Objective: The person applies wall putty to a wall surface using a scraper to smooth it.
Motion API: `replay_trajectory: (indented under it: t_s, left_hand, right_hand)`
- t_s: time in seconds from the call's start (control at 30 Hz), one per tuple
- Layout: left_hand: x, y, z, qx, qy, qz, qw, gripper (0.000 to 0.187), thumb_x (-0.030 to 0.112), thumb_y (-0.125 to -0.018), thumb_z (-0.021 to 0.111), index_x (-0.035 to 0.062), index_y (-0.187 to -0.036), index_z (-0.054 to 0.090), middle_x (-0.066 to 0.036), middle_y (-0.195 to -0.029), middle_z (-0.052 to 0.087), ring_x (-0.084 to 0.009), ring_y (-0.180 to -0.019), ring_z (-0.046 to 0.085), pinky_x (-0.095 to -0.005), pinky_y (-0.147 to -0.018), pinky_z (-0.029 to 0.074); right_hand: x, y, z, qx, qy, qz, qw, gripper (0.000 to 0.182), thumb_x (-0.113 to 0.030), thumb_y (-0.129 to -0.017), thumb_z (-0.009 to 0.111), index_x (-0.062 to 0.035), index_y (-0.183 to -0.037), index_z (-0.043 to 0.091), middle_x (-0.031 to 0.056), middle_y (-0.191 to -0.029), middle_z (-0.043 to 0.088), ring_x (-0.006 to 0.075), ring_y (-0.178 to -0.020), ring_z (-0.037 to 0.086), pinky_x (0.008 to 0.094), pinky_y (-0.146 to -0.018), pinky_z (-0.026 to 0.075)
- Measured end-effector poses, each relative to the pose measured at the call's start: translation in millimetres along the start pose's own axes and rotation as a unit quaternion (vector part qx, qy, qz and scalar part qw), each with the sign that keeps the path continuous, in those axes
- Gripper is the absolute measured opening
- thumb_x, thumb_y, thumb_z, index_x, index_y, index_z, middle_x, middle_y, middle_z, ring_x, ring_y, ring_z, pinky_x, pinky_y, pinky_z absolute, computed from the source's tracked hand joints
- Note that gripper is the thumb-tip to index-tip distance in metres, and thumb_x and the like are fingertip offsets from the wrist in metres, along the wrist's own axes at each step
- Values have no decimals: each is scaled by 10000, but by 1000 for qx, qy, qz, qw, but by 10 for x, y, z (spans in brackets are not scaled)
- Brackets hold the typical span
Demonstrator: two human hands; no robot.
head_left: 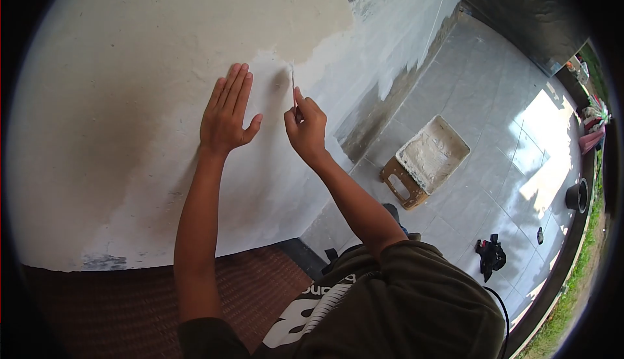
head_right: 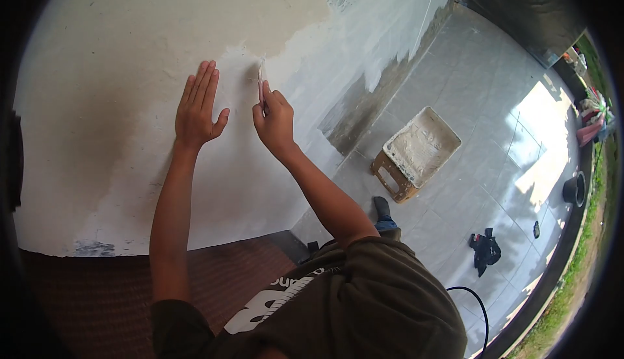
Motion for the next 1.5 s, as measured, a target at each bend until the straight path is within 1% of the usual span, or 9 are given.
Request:
replay_trajectory:
  t_s: [0.13, 0.3, 0.57, 0.67, 0.87, 1.13, 1.2, 1.37, 1.5]
  left_hand:
    - [-1, 6, 8, -2, -9, 3, 1000, 679, 387, -965, 447, -52, -1480, 403, -173, -1565, 409, -305, -1484, 342, -466, -1213, 255]
    - [-2, 11, 13, 12, 1, 7, 1000, 675, 381, -964, 448, -56, -1477, 403, -179, -1565, 407, -308, -1483, 343, -466, -1212, 254]
    - [-2, -8, -5, 16, 12, 2, 1000, 668, 363, -945, 473, -55, -1463, 422, -172, -1560, 415, -292, -1483, 344, -447, -1222, 245]
    - [2, 12, 13, 13, 9, 5, 1000, 660, 369, -967, 442, -59, -1469, 410, -179, -1557, 418, -307, -1478, 352, -466, -1211, 259]
    - [-7, 11, 24, 25, 21, 7, 999, 660, 369, -971, 445, -63, -1469, 410, -186, -1557, 414, -323, -1480, 345, -479, -1206, 263]
    - [-20, 18, 12, 38, 50, -2, 998, 660, 381, -967, 466, -55, -1460, 427, -187, -1562, 404, -307, -1482, 343, -456, -1226, 234]
    - [-8, 14, 10, 36, 40, 5, 999, 661, 389, -975, 462, -57, -1461, 424, -187, -1560, 406, -306, -1481, 344, -459, -1222, 243]
    - [-18, 31, 26, 44, 42, 9, 998, 678, 416, -989, 435, -58, -1473, 403, -195, -1558, 406, -324, -1476, 351, -476, -1213, 253]
    - [-38, 47, 40, 85, 86, 12, 993, 697, 430, -991, 417, -64, -1482, 385, -218, -1555, 403, -352, -1471, 355, -492, -1205, 256]
  right_hand:
    - [260, -705, 9, 86, 72, -27, 993, 502, 68, -806, 629, 86, -1305, 574, 122, -794, 549, 239, -677, 554, 356, -598, 463]
    - [236, -530, 420, 37, 114, -86, 989, 546, 46, -781, 666, 141, -1301, 528, 185, -896, 606, 347, -830, 603, 421, -706, 515]
    - [-43, 142, 51, -40, -26, -62, 997, 564, 95, -779, 661, 20, -1334, 602, 73, -711, 521, 140, -598, 512, 276, -583, 471]
    - [85, -436, 16, 69, 30, -75, 994, 521, 91, -815, 619, 33, -1332, 595, 77, -731, 540, 151, -618, 521, 282, -562, 455]
    - [23, -592, 489, 42, 128, -85, 987, 519, 10, -811, 665, 107, -1306, 540, 170, -942, 619, 338, -862, 618, 418, -707, 538]
    - [-178, 271, 205, -57, -6, -86, 995, 566, 88, -772, 689, 57, -1326, 582, 105, -765, 546, 209, -642, 559, 313, -593, 493]
    - [-122, -18, 124, 12, -1, -91, 996, 567, 106, -774, 664, 36, -1332, 592, 73, -750, 529, 164, -621, 521, 279, -562, 461]
    - [27, -708, 293, 52, 96, -82, 991, 497, 57, -788, 667, 83, -1277, 581, 130, -832, 578, 276, -736, 587, 370, -604, 491]
    - [-178, -387, 622, 32, 79, -101, 991, 501, 12, -786, 684, 92, -1268, 571, 158, -921, 609, 323, -865, 626, 401, -700, 543]
Point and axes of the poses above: each hand's wrist, its own y-axis away from the middle knuckle, its own z-axis out of the palm, x = y × z, the point moved 1 cm from there along -y, towards the middle knuckle
